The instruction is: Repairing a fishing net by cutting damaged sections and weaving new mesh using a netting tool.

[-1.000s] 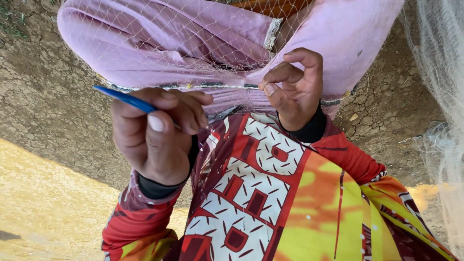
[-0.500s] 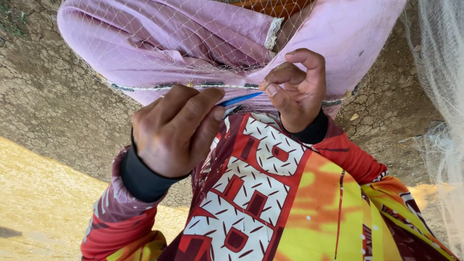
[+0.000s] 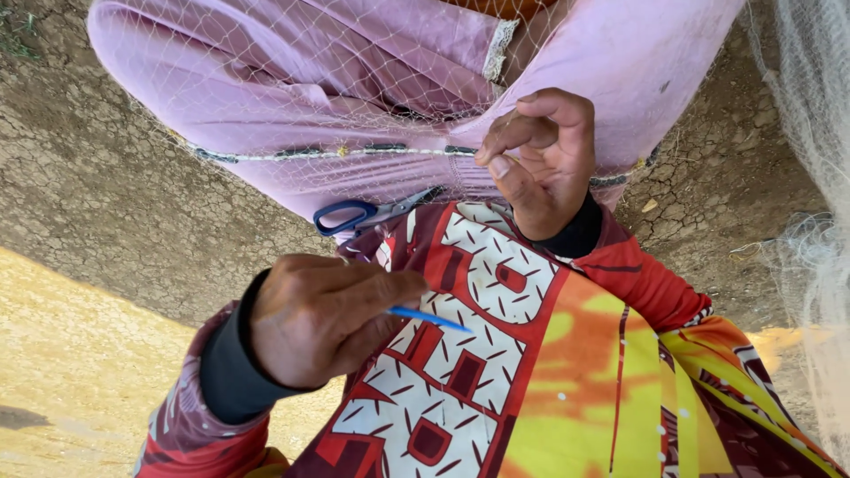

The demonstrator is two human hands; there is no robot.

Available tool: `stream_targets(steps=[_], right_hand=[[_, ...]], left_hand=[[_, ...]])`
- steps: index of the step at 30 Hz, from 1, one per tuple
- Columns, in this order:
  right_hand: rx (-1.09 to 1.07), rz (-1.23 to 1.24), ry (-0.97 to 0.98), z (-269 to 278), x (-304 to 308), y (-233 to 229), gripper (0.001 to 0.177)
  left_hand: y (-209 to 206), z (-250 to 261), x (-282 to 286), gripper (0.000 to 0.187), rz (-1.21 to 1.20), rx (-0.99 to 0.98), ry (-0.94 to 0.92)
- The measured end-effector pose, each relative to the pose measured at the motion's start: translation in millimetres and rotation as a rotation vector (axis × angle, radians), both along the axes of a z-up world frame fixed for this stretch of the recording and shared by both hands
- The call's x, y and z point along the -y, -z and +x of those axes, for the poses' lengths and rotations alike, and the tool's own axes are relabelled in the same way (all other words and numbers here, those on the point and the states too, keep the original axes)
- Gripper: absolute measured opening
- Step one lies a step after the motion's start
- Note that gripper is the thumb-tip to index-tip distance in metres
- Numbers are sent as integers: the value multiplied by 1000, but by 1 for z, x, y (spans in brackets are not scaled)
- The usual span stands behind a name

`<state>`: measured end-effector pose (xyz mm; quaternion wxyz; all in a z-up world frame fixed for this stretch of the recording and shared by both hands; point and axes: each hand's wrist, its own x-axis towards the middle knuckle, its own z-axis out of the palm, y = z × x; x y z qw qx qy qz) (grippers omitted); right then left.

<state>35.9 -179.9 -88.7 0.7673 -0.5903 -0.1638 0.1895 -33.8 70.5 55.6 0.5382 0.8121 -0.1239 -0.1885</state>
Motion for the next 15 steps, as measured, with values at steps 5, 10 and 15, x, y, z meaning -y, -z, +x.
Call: stream_targets(steps=[5,10,15], right_hand=[[21,-4,-67,-2,4,-4,50],[-46,108,-206,-4,3,-8,43],[134,123,-155,-19,9,0,51]], left_hand=[[8,-6,10,40,-196,-49,120],[23,-14,34,26,-288,-80,275],[24,-9,28,32,-331,-130,299]])
